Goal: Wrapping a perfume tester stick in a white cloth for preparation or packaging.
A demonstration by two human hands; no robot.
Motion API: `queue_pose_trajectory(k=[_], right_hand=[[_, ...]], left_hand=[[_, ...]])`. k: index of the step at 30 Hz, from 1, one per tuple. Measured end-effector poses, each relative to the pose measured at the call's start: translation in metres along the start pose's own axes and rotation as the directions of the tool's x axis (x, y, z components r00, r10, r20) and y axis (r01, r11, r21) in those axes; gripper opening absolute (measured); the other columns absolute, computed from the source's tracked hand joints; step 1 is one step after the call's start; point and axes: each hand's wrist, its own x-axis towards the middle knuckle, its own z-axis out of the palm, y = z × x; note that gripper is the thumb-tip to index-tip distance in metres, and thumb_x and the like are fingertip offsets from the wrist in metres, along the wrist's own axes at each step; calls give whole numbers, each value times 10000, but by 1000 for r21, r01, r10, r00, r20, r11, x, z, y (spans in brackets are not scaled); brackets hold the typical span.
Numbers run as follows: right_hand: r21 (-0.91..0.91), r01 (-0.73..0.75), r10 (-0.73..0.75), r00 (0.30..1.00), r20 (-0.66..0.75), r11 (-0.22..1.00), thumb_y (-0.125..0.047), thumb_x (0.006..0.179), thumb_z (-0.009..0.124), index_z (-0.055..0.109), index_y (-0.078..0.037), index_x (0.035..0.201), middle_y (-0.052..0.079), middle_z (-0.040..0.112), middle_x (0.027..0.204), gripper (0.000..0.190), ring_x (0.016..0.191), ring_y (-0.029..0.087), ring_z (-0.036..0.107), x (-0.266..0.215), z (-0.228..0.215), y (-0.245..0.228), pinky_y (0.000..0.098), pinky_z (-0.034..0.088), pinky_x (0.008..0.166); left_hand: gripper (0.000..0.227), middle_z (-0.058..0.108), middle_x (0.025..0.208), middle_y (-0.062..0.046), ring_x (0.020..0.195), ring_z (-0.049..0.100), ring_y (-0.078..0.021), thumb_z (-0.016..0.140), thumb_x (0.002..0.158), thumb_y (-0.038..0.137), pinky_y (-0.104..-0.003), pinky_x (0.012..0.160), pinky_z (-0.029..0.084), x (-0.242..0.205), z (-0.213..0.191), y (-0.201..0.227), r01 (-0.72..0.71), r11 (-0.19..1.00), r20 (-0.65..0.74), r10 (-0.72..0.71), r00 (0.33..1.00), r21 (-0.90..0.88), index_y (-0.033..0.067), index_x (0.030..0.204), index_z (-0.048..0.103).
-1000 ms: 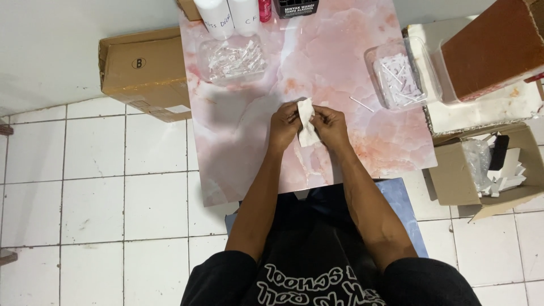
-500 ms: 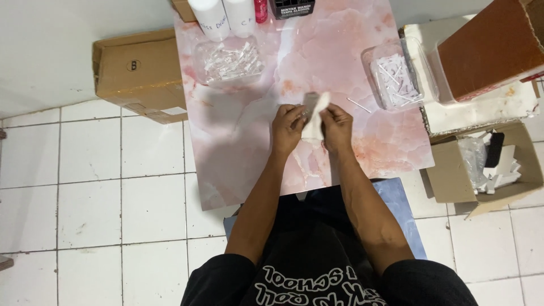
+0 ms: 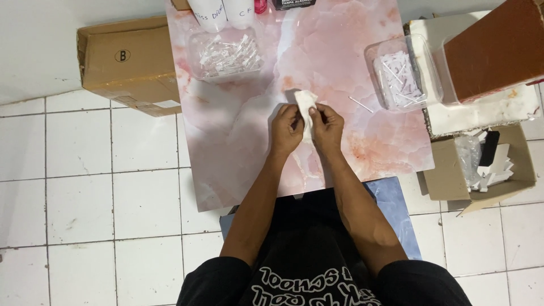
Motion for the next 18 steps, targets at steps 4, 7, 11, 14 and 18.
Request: queue_pose_trajectory(k=[4,7,11,14,18], right_hand=[[-84,101,-87,985,149,991,-48,1012,683,774,-21,1088,169,745,1019,122,1021,246,712,-12,6,-37,407,555,884],[-140,294,-258,939,229,946,-7,988,689,744,26,1182,216,719,1117,205,1112,348,690,-11,6,-36,472,530,965],[-165,374,-327,910,256,913,16,954,717,725,26,1251,212,695,1121,297,1106,346,682,-12,5,-32,479,529,973],[-170,378,-330,909,254,910,17,977,682,721,31,1265,214,687,1111,291,1094,340,681,-14,3,-28,482,533,962],[-87,257,-233,947,221,963,41,980,660,731,50,1203,210,689,1101,234,1102,322,675,-11,-1,-30,473,516,970]], left_hand=[[324,666,1064,-227,1047,679,-382,568,961,-57,-484,916,553,1,-7,11,-17,991,-34,13,999,-129,9,1266,658],[361,726,1073,-176,1037,696,-252,561,926,-99,-428,904,566,-4,-4,-23,135,954,26,-133,991,-268,24,1235,699],[351,741,1116,-192,1053,700,-242,623,935,-76,-421,917,568,-2,-10,-12,231,917,50,-228,972,-325,18,1270,670],[292,749,1084,-215,1023,700,-239,615,945,-69,-424,895,573,0,-13,0,263,900,59,-259,964,-347,10,1219,678],[255,744,1089,-195,1016,677,-228,576,992,-56,-433,886,588,9,-14,-2,281,909,142,-248,958,-308,7,1215,682]])
